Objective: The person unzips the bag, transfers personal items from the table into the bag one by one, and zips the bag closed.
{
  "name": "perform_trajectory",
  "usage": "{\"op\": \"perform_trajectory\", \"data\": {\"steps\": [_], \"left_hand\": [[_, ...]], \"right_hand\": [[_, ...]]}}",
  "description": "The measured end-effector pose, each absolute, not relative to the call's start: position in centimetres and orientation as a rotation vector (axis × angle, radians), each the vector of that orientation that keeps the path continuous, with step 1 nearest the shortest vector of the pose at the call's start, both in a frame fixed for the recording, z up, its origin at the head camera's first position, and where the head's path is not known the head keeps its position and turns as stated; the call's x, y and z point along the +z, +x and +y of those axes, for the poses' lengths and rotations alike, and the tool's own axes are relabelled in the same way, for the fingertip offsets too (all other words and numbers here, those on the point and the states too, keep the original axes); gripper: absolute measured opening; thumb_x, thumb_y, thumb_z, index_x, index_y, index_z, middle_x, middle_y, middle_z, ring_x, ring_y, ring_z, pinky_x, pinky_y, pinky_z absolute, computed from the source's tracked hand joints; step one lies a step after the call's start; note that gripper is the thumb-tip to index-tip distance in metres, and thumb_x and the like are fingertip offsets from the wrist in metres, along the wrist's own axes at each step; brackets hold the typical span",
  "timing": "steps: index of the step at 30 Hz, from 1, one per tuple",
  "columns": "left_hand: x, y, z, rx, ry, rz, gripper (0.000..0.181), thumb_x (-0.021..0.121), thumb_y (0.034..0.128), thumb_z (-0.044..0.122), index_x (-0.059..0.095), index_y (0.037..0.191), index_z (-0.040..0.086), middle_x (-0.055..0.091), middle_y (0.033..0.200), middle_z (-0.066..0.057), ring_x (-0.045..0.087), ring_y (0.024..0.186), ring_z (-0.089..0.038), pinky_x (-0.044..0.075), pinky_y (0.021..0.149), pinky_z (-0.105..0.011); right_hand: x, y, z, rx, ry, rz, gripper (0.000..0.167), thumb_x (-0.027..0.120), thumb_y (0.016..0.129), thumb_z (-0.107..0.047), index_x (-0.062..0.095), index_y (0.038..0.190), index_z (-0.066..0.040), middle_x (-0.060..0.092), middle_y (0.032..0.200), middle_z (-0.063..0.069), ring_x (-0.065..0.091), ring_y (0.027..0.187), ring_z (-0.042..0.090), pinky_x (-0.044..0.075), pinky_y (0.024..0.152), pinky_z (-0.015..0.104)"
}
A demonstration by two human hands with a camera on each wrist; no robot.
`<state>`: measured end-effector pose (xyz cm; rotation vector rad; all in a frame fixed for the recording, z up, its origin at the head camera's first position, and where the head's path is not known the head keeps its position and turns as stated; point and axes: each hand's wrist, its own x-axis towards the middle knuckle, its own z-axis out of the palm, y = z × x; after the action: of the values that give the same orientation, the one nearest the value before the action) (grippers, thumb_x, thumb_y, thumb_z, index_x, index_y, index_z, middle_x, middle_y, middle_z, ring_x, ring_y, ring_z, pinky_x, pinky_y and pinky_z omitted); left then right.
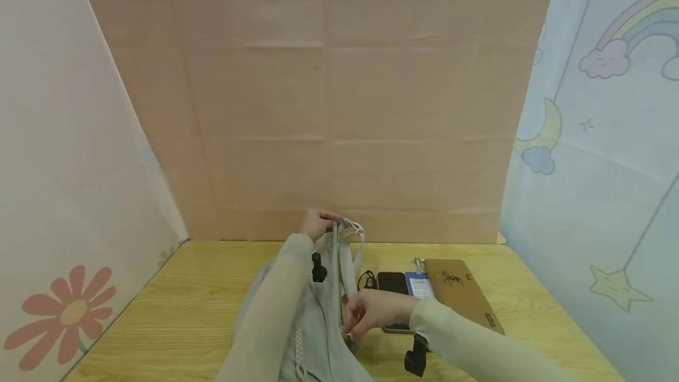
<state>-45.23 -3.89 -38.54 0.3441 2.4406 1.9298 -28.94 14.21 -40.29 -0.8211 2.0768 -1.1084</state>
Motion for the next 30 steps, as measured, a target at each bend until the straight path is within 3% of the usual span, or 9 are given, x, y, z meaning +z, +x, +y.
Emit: {"op": "perform_trajectory", "data": {"steps": [11, 19, 25, 30], "left_hand": [[-39.3, -45.8, -3.9, 1.913, 0.341, 2.478, 0.024, 0.055, 0.0893, -0.008, 0.076, 0.097, 0.0, 0.068, 0.116, -0.016, 0.063, 0.103, -0.028, 0.054, 0.087, -0.044], [-39.6, -46.0, -4.1, 1.913, 0.35, 2.485, 0.027, 0.052, 0.0894, -0.009, 0.076, 0.099, 0.0, 0.067, 0.117, -0.016, 0.061, 0.108, -0.031, 0.053, 0.089, -0.046], [-39.3, -45.5, -4.1, 1.96, 0.332, 2.473, 0.028, 0.051, 0.0893, -0.012, 0.075, 0.099, -0.002, 0.067, 0.116, -0.018, 0.062, 0.109, -0.033, 0.05, 0.093, -0.051], [-39.2, -45.1, -4.0, 1.958, 0.316, 2.507, 0.026, 0.052, 0.0888, -0.012, 0.075, 0.098, -0.003, 0.068, 0.114, -0.019, 0.064, 0.103, -0.032, 0.05, 0.092, -0.051]], "right_hand": [[-40.7, -27.8, 14.4, -1.029, -0.899, 1.972, 0.007, 0.067, 0.081, 0.007, 0.067, 0.087, 0.01, 0.072, 0.085, 0.004, 0.062, 0.073, 0.0, 0.05, 0.067, 0.016], [-40.3, -26.9, 14.5, -0.938, -0.967, 1.962, 0.004, 0.068, 0.082, 0.007, 0.065, 0.085, 0.005, 0.067, 0.082, -0.007, 0.055, 0.068, -0.004, 0.047, 0.064, 0.013], [-40.1, -26.9, 14.6, -0.909, -1.001, 1.942, 0.004, 0.068, 0.083, 0.006, 0.066, 0.086, 0.005, 0.07, 0.083, -0.002, 0.052, 0.065, -0.005, 0.046, 0.061, 0.012], [-40.0, -26.9, 14.8, -0.909, -1.009, 1.922, 0.004, 0.068, 0.083, 0.006, 0.065, 0.085, 0.004, 0.072, 0.084, 0.009, 0.052, 0.065, -0.005, 0.045, 0.061, 0.011]]}}
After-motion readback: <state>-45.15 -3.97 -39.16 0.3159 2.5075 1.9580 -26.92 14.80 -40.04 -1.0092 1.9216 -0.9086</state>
